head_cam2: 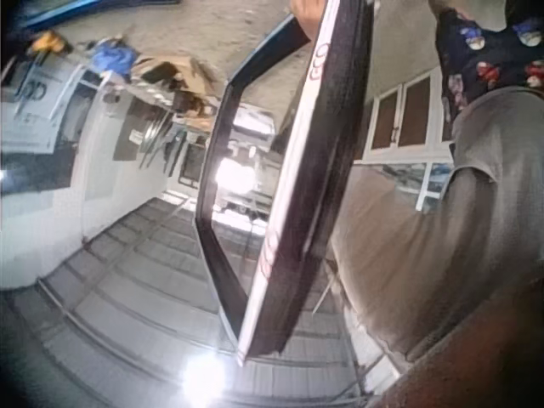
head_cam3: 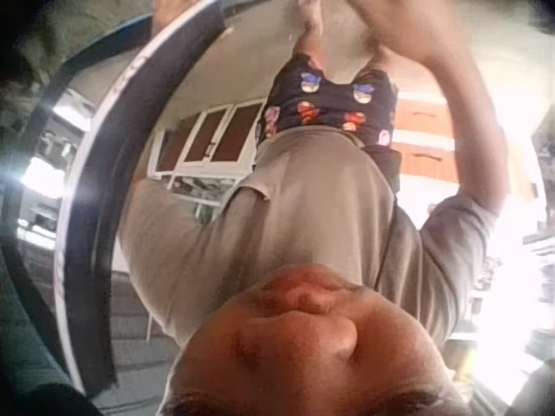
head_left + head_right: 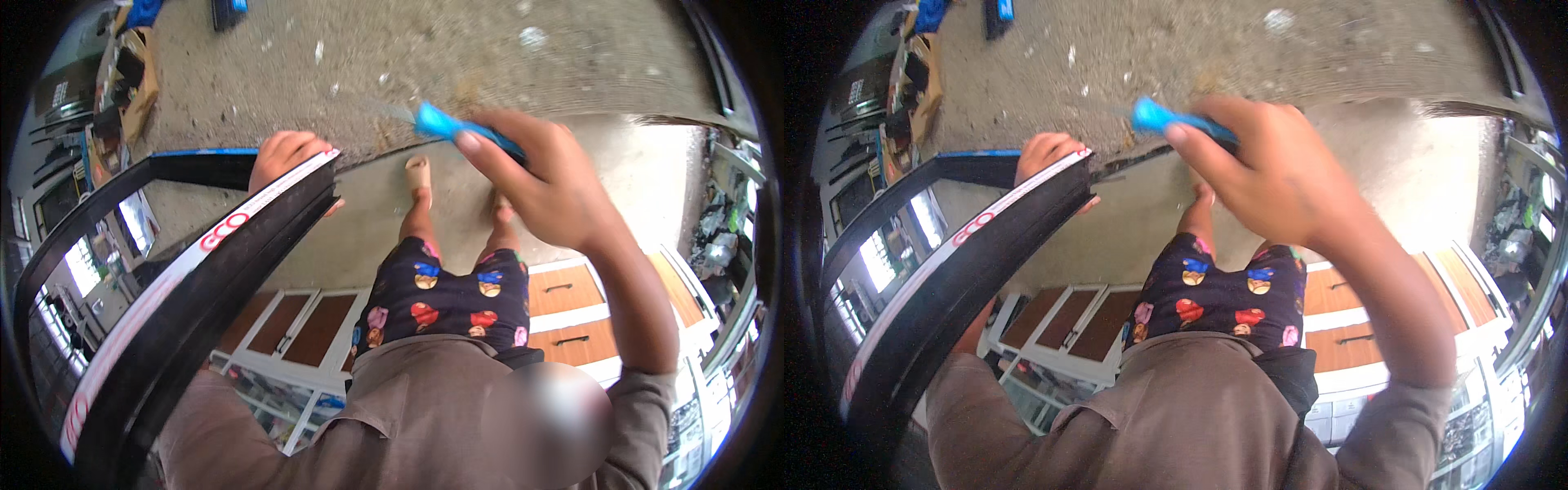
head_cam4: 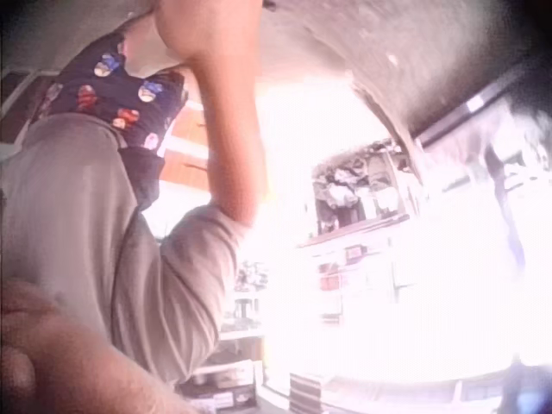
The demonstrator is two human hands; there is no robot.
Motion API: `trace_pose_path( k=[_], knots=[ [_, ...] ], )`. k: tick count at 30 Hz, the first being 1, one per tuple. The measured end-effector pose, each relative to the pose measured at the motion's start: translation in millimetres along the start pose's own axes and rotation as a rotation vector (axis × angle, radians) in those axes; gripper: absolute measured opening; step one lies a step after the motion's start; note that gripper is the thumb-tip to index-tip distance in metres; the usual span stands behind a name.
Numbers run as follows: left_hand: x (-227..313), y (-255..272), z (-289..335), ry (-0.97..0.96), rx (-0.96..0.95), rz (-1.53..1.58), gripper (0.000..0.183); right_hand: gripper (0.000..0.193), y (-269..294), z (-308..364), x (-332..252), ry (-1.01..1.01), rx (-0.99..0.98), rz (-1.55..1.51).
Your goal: The person uses a screwdriver to tighten a screw on an aluminum frame, then lifts and moves the frame pieces.
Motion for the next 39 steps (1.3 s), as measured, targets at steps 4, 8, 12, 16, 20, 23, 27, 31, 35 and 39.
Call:
trace_pose_path(
  k=[4, 8, 12, 16, 20, 23, 27, 31, 35, 39],
  knots=[
    [-0.4, -2.1, -5.3, -0.104, 0.041, -0.016, 0.076, 0.045, 6.1, -23.4, -19.4, 0.21, 0.52, 0.489],
    [-8.2, -5.3, 2.3, -0.09, -0.021, -0.007, 0.082, 0.085, -19.1, 15.9, -64.8, 0.022, 0.507, 0.681],
    [-2.5, -5.2, 24.0, -0.033, 0.218, 0.113, 0.079, 0.136, -56.5, 159.9, -167.2, 0.509, 0.399, 0.165],
    [17.7, -0.1, 14.7, -0.154, 0.216, 0.121, 0.082, 0.148, -99.7, 182.7, -234.2, 0.749, 0.699, -0.005],
    [22.0, -3.5, -6.3, -0.247, 0.217, 0.125, 0.085, 0.137, -122.1, 162.3, -268.1, 0.744, 0.963, -0.07],
    [17.8, 2.4, -3.9, -0.246, 0.235, 0.118, 0.087, 0.098, -128.4, 165.0, -282.8, 0.663, 1.104, -0.102],
    [-3.3, 11.9, 7.3, -0.181, 0.208, 0.107, 0.091, 0.095, -131.7, 175.4, -314.0, 0.794, 1.116, 0.011],
    [-28.5, 7.7, 10.9, -0.044, 0.188, 0.2, 0.083, 0.088, -126.8, 153.5, -331.7, 0.443, 0.831, -0.257],
    [-31.6, 3.4, 7.1, 0.0, 0.158, 0.275, 0.076, 0.05, -105.8, 137.8, -305.5, 0.68, 1.026, -0.005],
    [-30.7, 3.1, 5.8, -0.005, 0.139, 0.248, 0.075, 0.018, -130.3, 153.7, -320.6, 0.829, 1.167, 0.657]
  ],
)
Point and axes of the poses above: each hand's wrist, its own z-axis away from the middle knuckle, its own y-axis out of the back of the hand, x = y × z, the point moved 7 cm from there along -z, towards the middle knuckle, and after that the axes turned 7 degrees about -y, right-handed, at the moved point
